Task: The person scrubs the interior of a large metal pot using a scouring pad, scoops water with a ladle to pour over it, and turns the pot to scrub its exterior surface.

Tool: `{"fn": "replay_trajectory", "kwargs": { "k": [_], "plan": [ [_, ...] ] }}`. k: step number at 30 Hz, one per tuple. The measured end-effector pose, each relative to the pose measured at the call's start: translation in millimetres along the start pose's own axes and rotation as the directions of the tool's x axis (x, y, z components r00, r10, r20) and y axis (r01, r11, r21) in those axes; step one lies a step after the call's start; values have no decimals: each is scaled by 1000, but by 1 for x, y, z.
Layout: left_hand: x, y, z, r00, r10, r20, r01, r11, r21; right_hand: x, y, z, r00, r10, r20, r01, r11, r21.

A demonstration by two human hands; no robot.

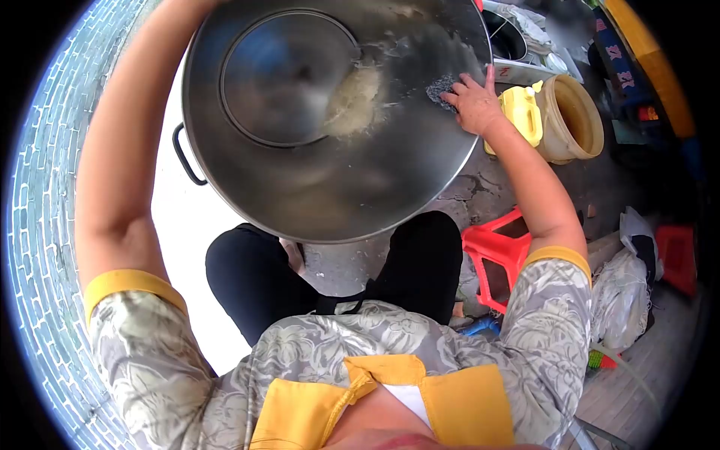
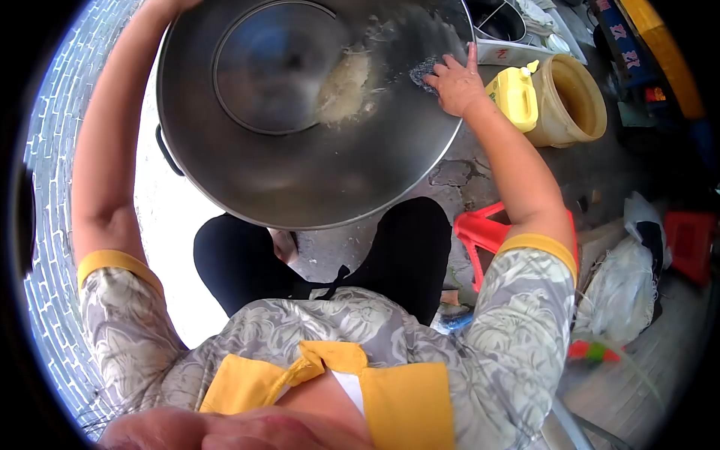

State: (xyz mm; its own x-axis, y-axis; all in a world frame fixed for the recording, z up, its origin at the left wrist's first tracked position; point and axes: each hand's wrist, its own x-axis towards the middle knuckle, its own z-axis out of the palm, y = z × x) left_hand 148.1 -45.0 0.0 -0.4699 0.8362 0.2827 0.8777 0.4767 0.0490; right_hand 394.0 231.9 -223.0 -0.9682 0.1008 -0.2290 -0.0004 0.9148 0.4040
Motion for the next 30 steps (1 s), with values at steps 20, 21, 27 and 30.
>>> {"fn": "replay_trajectory", "kwargs": {
  "k": [20,21,27,30],
  "plan": [
    [-218,-32,54,546,-834,-79,198,220,-955,-26,-52,10,876,150,-458,204,747,633],
    [-208,-31,39,547,-830,-109,249,286,-925,-30,-65,14,864,163,-476,248,686,684],
    [-130,-88,-5,783,-622,-1,398,502,-768,-60,-150,-1,981,41,-188,142,505,851],
    [-87,-83,4,864,-502,-31,359,658,-662,-63,-167,-41,969,-204,141,21,634,773]
  ]
}}
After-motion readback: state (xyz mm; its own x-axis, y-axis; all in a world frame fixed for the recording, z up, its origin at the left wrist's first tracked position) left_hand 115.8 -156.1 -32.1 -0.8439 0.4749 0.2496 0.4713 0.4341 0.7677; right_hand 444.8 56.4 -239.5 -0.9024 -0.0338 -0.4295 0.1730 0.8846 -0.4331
